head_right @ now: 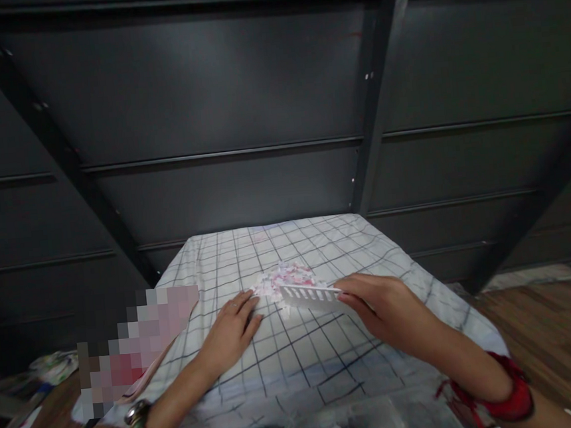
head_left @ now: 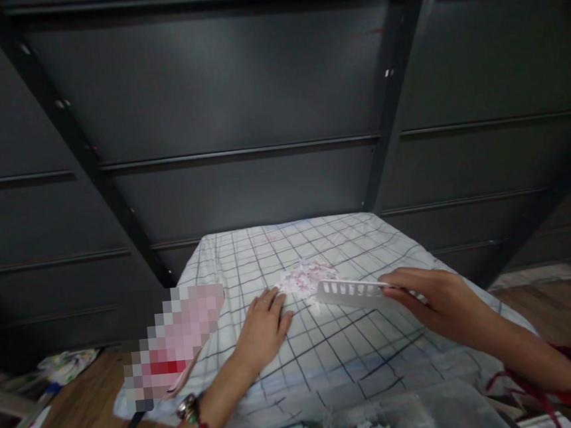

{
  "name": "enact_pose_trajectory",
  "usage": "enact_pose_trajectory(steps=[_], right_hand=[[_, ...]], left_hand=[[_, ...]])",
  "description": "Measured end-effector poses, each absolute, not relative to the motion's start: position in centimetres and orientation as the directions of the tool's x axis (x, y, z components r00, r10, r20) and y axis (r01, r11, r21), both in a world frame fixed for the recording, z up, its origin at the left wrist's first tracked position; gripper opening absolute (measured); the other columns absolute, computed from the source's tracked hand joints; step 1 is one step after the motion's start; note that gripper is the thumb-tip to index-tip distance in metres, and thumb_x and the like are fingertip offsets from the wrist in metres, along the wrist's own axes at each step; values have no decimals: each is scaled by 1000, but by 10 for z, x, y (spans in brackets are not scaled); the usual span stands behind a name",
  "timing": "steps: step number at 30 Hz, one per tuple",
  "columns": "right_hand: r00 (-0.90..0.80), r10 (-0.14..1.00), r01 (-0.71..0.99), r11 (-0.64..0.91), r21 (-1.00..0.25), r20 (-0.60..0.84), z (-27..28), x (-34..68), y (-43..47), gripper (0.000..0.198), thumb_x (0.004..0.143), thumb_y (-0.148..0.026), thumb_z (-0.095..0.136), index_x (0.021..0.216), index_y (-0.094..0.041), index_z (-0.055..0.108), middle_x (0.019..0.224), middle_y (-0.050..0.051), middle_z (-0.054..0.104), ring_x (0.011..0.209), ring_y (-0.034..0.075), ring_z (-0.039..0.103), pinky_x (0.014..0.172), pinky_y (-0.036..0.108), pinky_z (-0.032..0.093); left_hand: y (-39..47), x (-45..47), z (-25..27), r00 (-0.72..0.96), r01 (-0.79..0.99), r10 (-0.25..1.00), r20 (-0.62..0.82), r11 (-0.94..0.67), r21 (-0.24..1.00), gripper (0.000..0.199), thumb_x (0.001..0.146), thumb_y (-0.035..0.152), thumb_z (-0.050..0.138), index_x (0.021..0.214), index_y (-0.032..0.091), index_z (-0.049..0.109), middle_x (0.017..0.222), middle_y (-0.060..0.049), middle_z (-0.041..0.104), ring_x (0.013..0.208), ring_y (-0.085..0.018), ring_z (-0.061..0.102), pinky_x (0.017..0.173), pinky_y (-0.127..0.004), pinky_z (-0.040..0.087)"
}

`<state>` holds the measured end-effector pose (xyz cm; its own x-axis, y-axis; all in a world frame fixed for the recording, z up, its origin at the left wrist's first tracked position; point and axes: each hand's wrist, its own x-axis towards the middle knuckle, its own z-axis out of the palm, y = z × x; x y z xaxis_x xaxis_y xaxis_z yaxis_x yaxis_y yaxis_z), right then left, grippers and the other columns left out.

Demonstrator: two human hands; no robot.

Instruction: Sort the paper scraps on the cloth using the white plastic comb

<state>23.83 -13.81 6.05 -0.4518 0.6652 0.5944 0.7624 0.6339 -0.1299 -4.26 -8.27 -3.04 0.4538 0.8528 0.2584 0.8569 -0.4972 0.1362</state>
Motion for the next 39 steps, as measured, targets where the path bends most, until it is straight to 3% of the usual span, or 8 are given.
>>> enact_pose_trajectory(steps=[10, 20, 28, 39], right_hand=[[-440, 662, 764, 631, -135, 607, 62, 239, -151, 23, 89, -21, 41, 83, -19, 63, 71, 4, 70, 59, 15, 65, 50, 23, 49], [-498, 634, 714, 687, -135, 592, 65, 233, -150, 23, 89, -19, 42, 80, -19, 63, 65, 2, 67, 53, 12, 62, 47, 20, 46], [-450, 668, 742, 649, -168, 592, 66, 238, -150, 21, 88, -21, 43, 83, -20, 63, 72, 4, 70, 59, 14, 65, 49, 22, 48], [-482, 690, 724, 660, -198, 539, 68, 234, -150, 21, 89, -20, 42, 79, -20, 61, 62, 1, 64, 52, 12, 59, 48, 21, 45]], left_hand=[[-80, -47, -35, 466, 834, 824, 322, -531, 153, 33, 93, 31, 41, 120, 16, 52, 132, -15, 51, 123, -28, 46, 101, -49, 38], [-82, -44, -34, 457, 845, 838, 298, -513, 148, 35, 93, 30, 42, 121, 12, 53, 132, -17, 50, 124, -29, 45, 103, -49, 36], [-80, -45, -36, 455, 836, 829, 325, -524, 166, 33, 93, 30, 43, 121, 14, 52, 132, -16, 51, 123, -30, 46, 101, -51, 37], [-80, -45, -36, 453, 834, 831, 322, -523, 176, 34, 92, 30, 43, 120, 14, 53, 132, -16, 51, 123, -30, 46, 102, -51, 37]])
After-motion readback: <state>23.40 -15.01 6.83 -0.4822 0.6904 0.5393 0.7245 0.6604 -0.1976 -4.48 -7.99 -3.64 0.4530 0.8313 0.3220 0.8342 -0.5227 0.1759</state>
